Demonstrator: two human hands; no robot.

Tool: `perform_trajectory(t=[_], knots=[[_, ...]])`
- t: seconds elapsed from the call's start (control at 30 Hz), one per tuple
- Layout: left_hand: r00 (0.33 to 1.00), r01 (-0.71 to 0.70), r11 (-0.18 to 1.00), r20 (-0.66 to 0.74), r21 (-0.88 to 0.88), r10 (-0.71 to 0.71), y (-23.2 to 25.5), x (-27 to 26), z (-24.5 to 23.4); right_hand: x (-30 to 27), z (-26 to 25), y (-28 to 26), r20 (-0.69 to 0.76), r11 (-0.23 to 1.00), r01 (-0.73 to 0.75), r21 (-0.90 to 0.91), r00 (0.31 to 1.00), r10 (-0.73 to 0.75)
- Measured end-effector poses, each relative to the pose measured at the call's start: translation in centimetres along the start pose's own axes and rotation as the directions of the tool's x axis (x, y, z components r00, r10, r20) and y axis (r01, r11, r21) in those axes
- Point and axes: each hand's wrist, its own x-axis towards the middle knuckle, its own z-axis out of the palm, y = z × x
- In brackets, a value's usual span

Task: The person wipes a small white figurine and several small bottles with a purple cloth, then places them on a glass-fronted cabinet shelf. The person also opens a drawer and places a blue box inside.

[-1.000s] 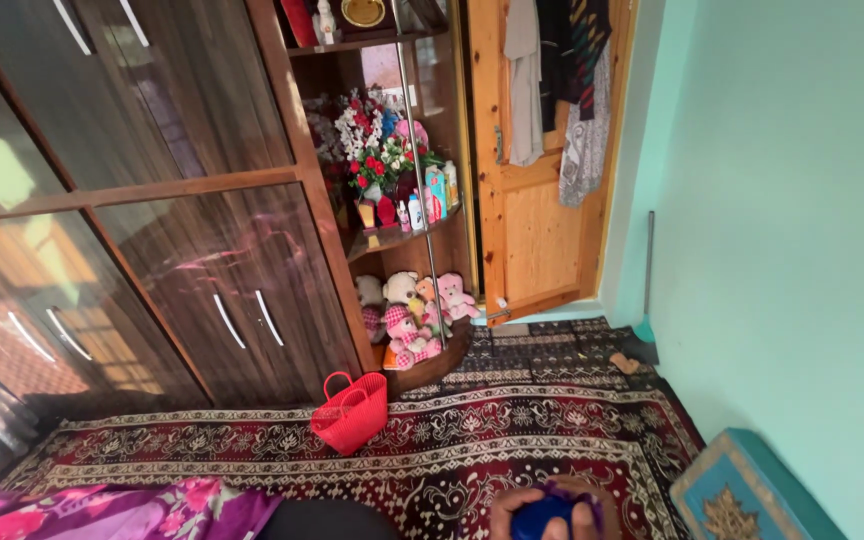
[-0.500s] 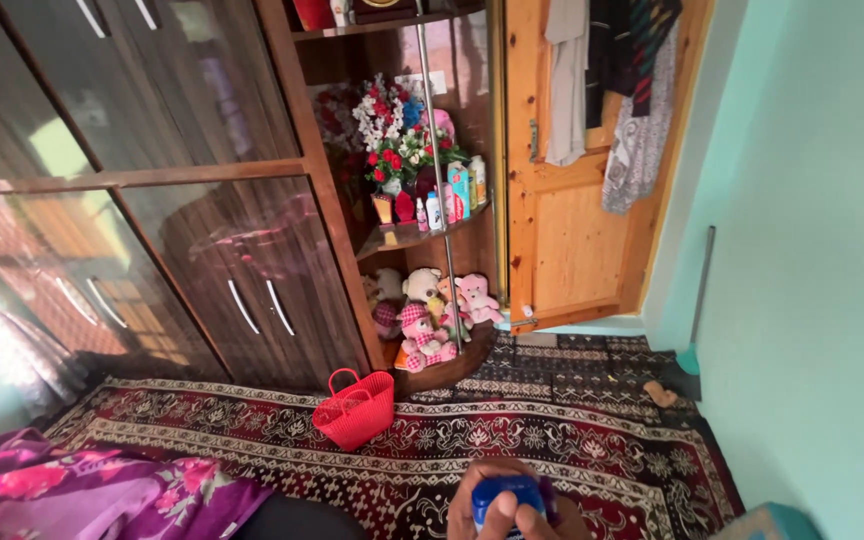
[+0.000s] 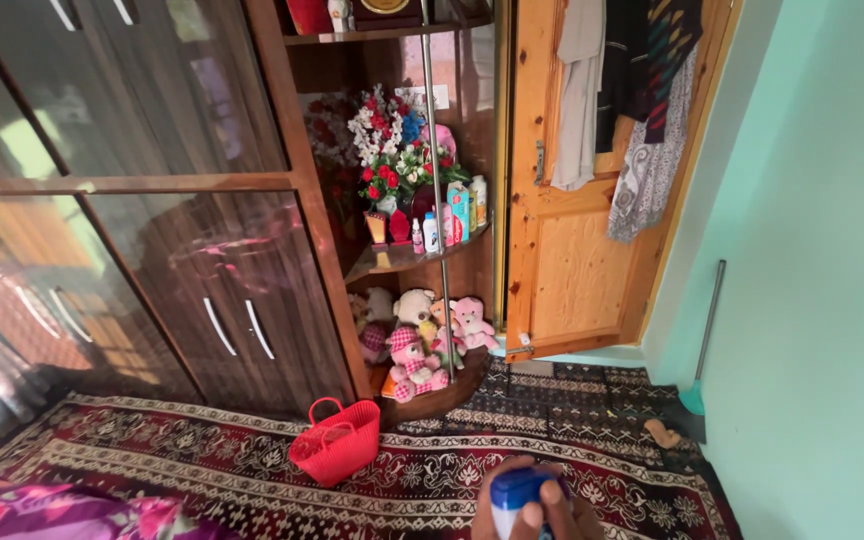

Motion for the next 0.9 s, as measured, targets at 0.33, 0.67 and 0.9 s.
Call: perform_trajectory(t=[0.33,0.67,0.9], knots=[[0.980,0.198,0.980,-0.006,-0.033,-0.198,-1.5,9.9,-5.4,5.5,7.6,-0.6,-0.146,0.952,-0.080,-0.296,0.989,0.037],[0.989,-0.079,0.993,-0.117,0.087,0.089,-2.4,14.6,-6.8,12.3,9.5,-3.1,-0.102,0.924,-0.381,-0.031,0.921,0.376],[0.991,-0.109,0.989,-0.065,0.099,0.116,5.6,16.0,-4.4,15.6,6.3,-3.8,0.050,0.926,-0.120,0.359,0.993,0.109]])
